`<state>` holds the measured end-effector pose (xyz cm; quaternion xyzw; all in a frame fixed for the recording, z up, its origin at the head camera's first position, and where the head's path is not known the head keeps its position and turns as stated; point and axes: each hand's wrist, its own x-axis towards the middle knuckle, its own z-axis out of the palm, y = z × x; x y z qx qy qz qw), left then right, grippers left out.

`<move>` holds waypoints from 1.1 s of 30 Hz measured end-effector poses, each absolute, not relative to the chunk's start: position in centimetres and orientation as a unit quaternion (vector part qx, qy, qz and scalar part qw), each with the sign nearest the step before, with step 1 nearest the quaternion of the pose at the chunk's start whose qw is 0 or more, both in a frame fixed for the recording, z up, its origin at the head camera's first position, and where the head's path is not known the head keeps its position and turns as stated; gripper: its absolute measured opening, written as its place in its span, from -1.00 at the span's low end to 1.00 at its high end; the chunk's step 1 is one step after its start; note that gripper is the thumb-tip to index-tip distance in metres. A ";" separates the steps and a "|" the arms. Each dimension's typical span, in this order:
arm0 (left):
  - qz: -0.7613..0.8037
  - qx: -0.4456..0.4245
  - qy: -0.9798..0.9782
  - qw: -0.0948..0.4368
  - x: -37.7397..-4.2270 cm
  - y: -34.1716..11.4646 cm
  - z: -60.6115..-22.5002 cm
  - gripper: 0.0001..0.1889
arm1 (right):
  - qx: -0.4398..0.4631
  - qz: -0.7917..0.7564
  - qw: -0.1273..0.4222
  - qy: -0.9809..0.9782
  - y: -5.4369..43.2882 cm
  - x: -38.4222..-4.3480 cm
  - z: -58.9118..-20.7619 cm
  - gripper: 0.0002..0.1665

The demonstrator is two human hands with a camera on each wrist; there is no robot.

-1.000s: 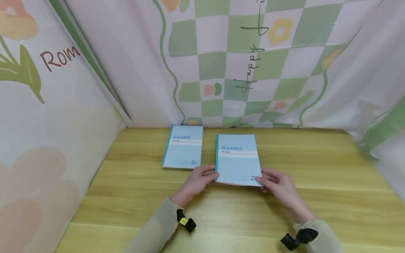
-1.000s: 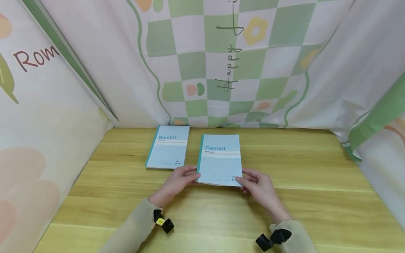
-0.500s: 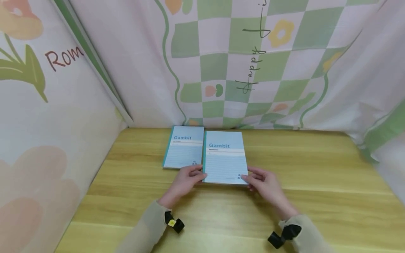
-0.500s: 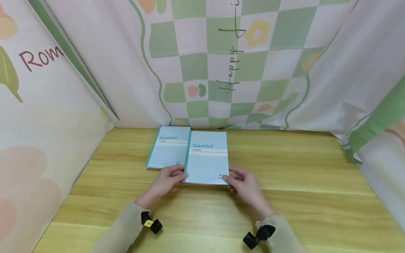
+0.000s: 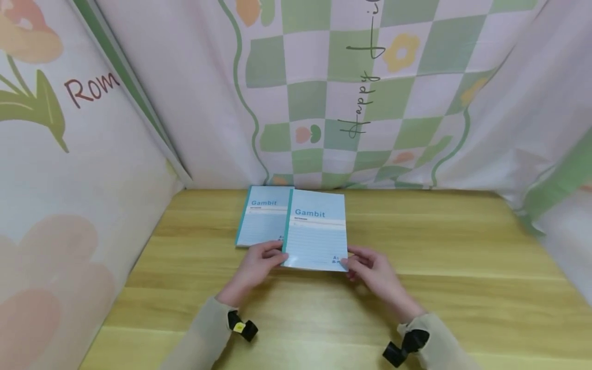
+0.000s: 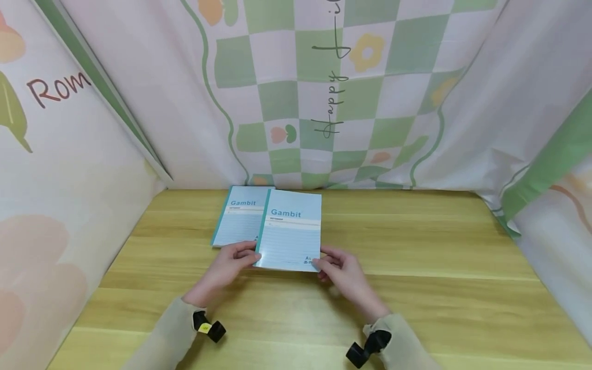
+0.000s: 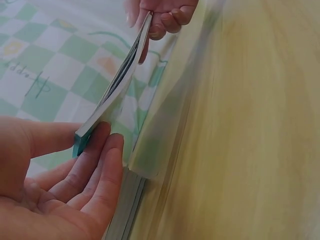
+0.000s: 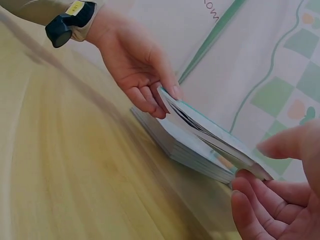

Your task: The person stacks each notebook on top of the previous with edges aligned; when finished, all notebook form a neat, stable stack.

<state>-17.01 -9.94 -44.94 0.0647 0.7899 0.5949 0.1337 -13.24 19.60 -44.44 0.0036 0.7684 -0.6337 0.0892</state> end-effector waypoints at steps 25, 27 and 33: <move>0.569 0.023 0.819 0.068 -17.8 -13.8 -44.4 -0.60 | -0.012 -0.639 0.089 0.764 15.5 -15.7 -45.8 -0.35; 0.567 0.014 0.822 0.059 -18.0 -14.4 -44.4 -0.61 | -0.012 -0.644 0.085 0.760 14.8 -16.1 -46.0 -0.37; 0.562 -0.004 0.826 0.046 -18.4 -15.9 -44.5 -0.62 | -0.006 -0.660 0.082 0.746 12.7 -17.3 -46.4 -0.43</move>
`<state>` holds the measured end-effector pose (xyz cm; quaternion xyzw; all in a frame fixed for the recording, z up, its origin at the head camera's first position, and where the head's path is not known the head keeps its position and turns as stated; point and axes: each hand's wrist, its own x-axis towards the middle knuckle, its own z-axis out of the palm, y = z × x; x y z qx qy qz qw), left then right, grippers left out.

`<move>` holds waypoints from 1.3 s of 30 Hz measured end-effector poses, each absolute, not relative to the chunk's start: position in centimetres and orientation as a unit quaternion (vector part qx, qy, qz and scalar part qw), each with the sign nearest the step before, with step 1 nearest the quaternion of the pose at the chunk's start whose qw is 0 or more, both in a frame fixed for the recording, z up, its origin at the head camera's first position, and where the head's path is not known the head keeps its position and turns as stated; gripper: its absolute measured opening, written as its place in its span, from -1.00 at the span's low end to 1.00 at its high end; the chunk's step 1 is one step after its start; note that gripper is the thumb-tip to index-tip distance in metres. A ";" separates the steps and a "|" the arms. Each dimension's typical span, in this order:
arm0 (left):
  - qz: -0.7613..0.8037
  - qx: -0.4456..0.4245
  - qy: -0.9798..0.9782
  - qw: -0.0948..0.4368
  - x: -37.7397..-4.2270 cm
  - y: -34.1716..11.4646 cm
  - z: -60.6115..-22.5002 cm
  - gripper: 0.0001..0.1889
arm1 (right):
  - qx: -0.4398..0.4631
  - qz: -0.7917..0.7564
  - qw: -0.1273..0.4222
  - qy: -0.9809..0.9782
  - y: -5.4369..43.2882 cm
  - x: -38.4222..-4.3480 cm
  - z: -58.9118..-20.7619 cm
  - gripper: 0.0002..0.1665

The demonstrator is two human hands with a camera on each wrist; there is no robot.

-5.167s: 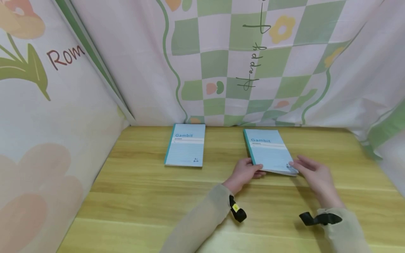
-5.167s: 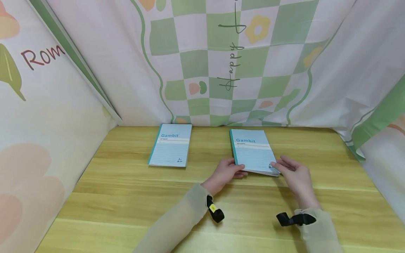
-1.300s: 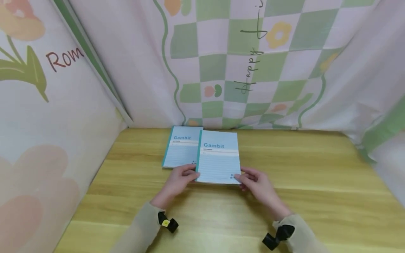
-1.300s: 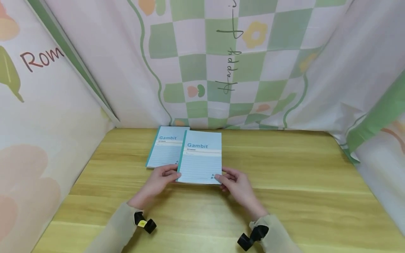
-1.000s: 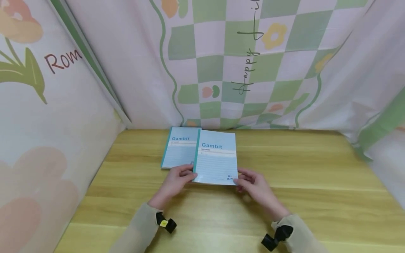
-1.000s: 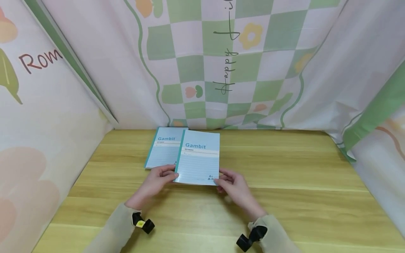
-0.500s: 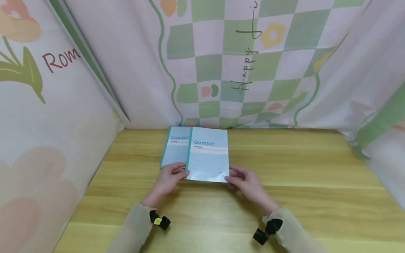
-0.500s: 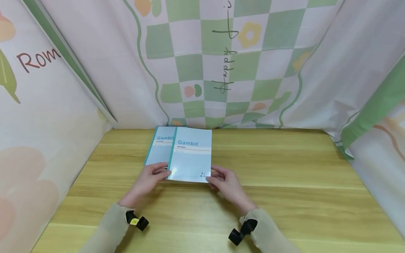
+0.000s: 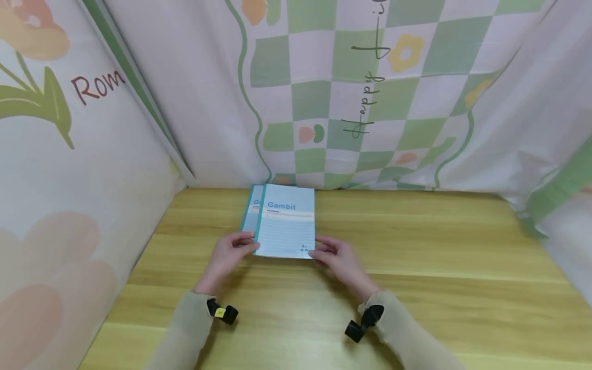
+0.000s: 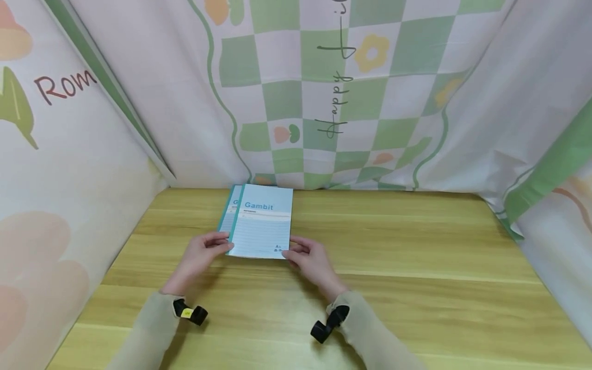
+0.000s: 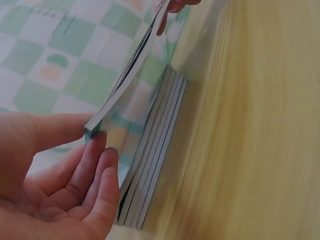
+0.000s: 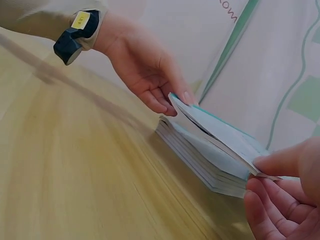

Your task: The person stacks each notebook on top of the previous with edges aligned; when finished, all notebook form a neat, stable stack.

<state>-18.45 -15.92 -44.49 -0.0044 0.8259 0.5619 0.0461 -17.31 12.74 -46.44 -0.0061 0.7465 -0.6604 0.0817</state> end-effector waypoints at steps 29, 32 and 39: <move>0.536 -0.081 0.840 0.006 -21.2 -17.6 -44.6 -0.62 | -0.003 -0.644 0.071 0.762 8.4 -21.2 -47.0 -0.51; 0.535 -0.072 0.842 0.000 -21.2 -17.7 -44.9 -0.63 | -0.001 -0.644 0.073 0.762 8.3 -21.3 -47.1 -0.50; 0.531 -0.066 0.845 -0.005 -21.1 -17.7 -45.4 -0.63 | -0.006 -0.651 0.068 0.756 8.2 -21.4 -47.1 -0.39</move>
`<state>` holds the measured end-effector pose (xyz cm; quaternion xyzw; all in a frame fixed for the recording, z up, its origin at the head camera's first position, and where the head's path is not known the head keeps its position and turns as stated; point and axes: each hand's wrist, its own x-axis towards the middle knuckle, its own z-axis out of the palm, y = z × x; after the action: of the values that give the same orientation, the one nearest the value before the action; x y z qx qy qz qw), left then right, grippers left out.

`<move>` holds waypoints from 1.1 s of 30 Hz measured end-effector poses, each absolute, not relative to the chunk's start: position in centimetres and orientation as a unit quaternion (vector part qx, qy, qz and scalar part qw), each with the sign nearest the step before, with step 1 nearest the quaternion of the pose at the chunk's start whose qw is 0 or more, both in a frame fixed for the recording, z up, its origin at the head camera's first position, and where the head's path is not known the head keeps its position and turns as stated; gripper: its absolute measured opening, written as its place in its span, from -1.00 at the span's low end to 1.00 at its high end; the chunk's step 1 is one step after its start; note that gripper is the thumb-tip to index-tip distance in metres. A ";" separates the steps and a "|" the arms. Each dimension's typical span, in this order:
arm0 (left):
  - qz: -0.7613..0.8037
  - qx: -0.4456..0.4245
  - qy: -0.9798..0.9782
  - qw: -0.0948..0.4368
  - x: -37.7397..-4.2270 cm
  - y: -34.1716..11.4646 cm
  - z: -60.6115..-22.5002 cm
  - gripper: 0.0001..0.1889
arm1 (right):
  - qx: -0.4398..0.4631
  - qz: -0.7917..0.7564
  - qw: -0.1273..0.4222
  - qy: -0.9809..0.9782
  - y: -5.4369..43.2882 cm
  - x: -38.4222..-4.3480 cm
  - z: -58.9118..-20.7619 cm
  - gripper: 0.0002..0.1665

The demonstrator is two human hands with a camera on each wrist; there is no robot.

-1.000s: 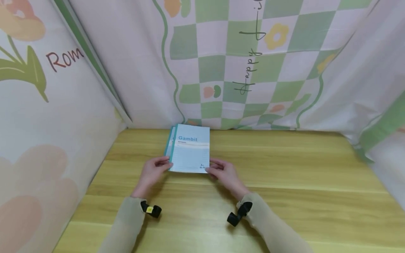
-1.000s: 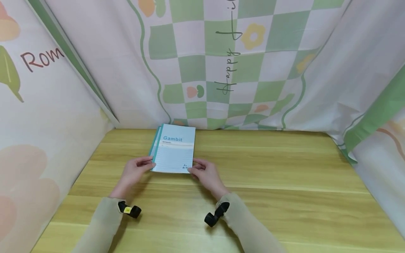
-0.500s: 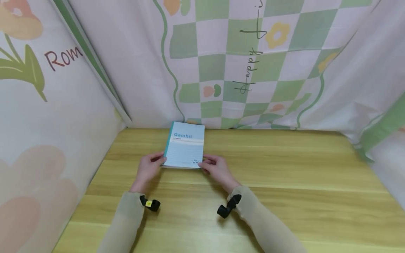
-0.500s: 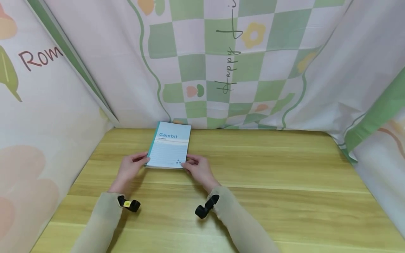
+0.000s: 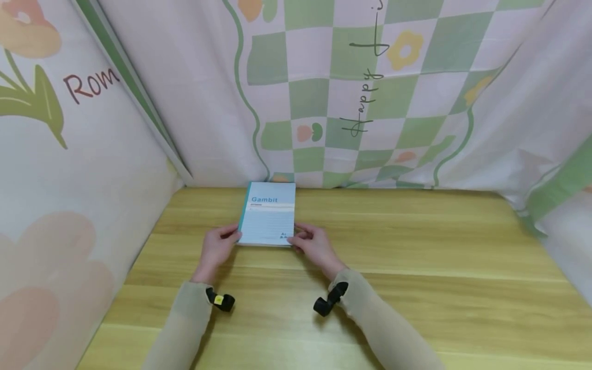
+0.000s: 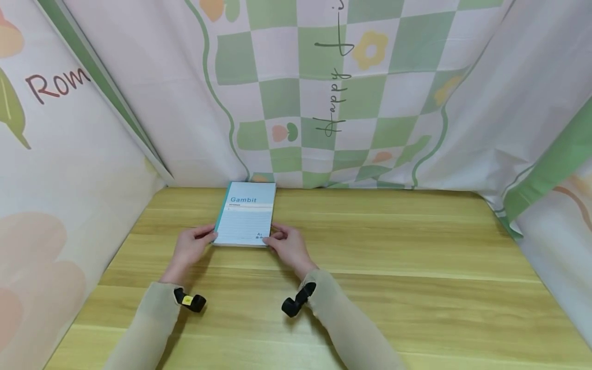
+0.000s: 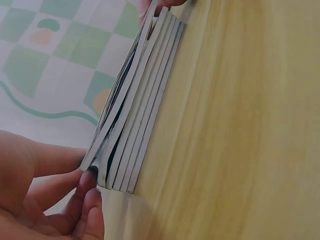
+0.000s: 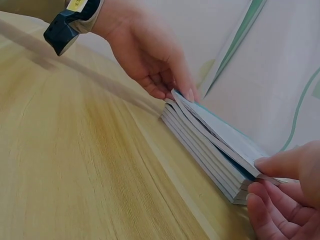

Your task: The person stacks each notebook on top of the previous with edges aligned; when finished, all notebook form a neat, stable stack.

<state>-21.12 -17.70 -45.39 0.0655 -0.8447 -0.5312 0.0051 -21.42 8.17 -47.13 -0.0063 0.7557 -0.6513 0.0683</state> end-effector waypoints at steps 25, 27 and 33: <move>-0.519 0.084 -0.850 0.012 -20.8 -17.8 -45.5 -0.58 | -0.019 -0.641 0.084 0.763 8.3 -21.0 -47.0 -0.38; -0.523 0.079 -0.848 0.028 -20.8 -17.5 -45.3 -0.55 | -0.010 -0.649 0.087 0.755 8.7 -21.0 -46.8 -0.35; -0.533 0.047 -0.841 0.072 -20.3 -15.9 -43.9 -0.48 | -0.007 -0.655 0.073 0.752 10.8 -21.0 -46.0 -0.24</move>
<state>-20.28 -15.89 -43.90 0.0472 -0.8415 -0.5334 0.0724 -20.97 10.81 -45.98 -0.0067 0.7521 -0.6549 0.0729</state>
